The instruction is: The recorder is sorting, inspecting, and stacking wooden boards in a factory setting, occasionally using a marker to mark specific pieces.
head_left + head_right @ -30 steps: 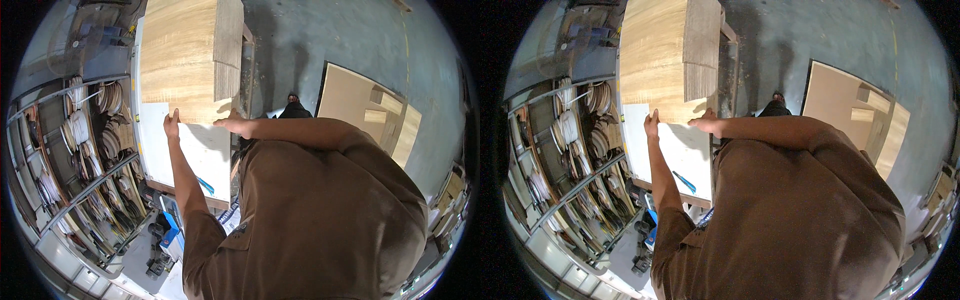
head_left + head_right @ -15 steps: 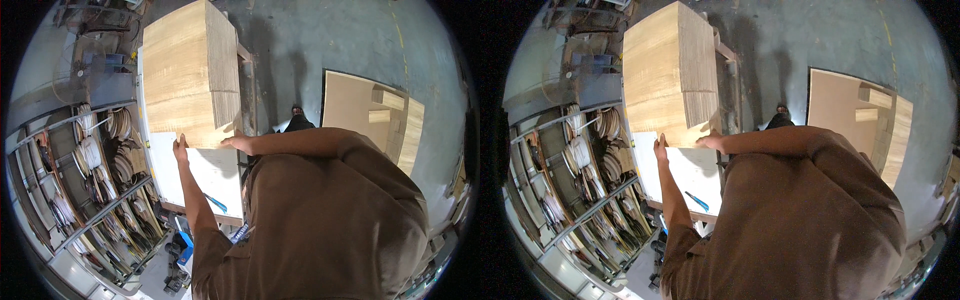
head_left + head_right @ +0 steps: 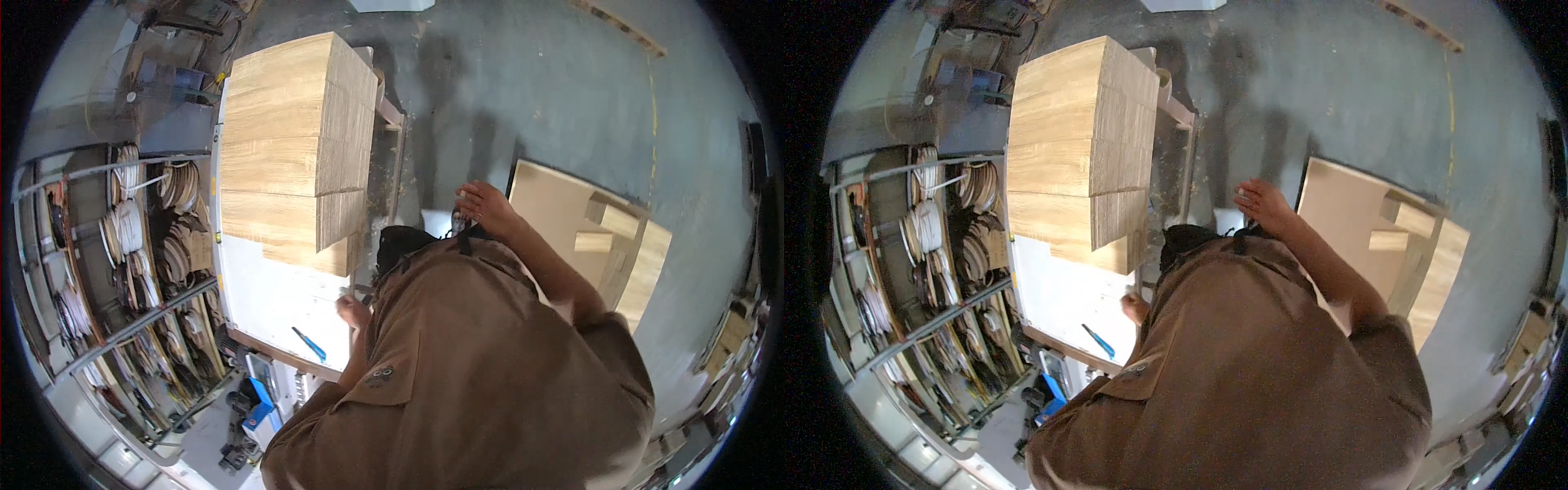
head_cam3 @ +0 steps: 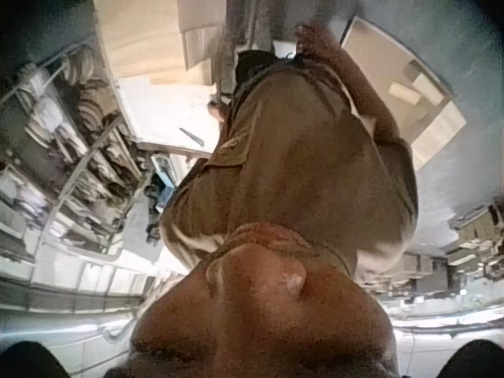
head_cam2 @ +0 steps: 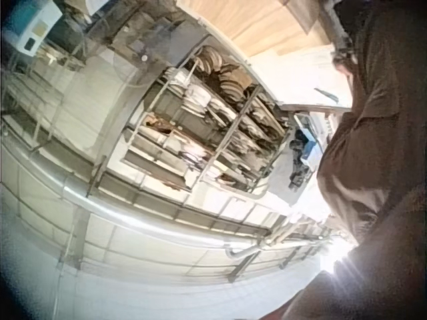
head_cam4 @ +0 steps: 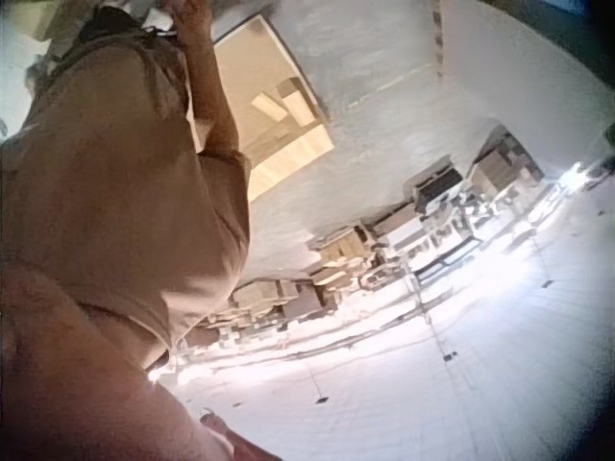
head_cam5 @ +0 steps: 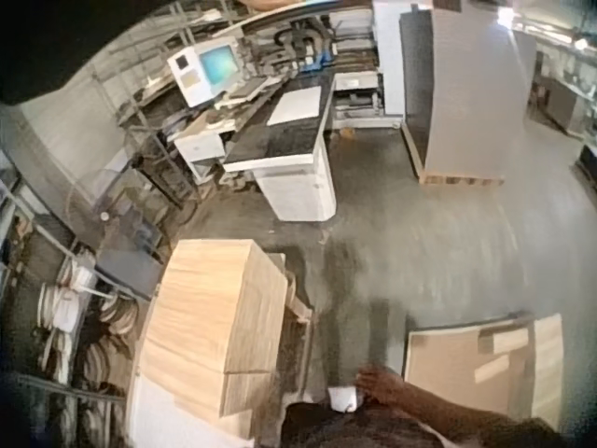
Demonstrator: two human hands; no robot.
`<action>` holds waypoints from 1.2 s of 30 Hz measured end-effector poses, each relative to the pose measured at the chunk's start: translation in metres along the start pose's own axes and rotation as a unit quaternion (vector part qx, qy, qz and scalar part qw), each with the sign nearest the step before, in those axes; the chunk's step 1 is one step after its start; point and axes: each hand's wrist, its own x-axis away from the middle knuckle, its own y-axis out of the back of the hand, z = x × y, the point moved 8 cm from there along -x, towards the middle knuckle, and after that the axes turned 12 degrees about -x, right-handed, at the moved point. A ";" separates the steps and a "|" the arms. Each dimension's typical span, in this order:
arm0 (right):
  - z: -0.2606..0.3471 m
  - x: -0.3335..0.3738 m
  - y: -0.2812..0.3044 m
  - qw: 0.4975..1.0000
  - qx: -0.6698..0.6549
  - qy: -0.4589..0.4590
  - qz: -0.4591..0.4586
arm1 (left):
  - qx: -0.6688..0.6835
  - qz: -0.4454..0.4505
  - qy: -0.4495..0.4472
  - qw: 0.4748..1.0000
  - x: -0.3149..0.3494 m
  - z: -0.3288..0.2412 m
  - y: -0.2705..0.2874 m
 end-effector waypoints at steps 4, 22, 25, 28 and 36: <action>0.032 -0.006 -0.002 0.999 -0.014 0.006 -0.029 | 0.082 0.323 -0.137 0.933 0.074 -0.059 -0.099; 0.187 -0.127 -0.167 0.977 0.187 -0.097 -0.016 | 0.475 0.348 0.271 0.761 0.083 -0.190 -0.312; 0.298 -0.197 -0.132 0.980 0.189 -0.034 0.048 | 0.356 0.347 0.197 0.845 0.010 -0.268 -0.253; 0.325 -0.250 -0.184 0.960 0.280 -0.003 -0.018 | 0.609 0.173 0.343 0.694 0.057 -0.258 -0.234; 0.315 -0.513 -0.481 0.841 0.486 -0.066 0.227 | 0.628 0.102 0.555 0.536 0.063 -0.351 -0.175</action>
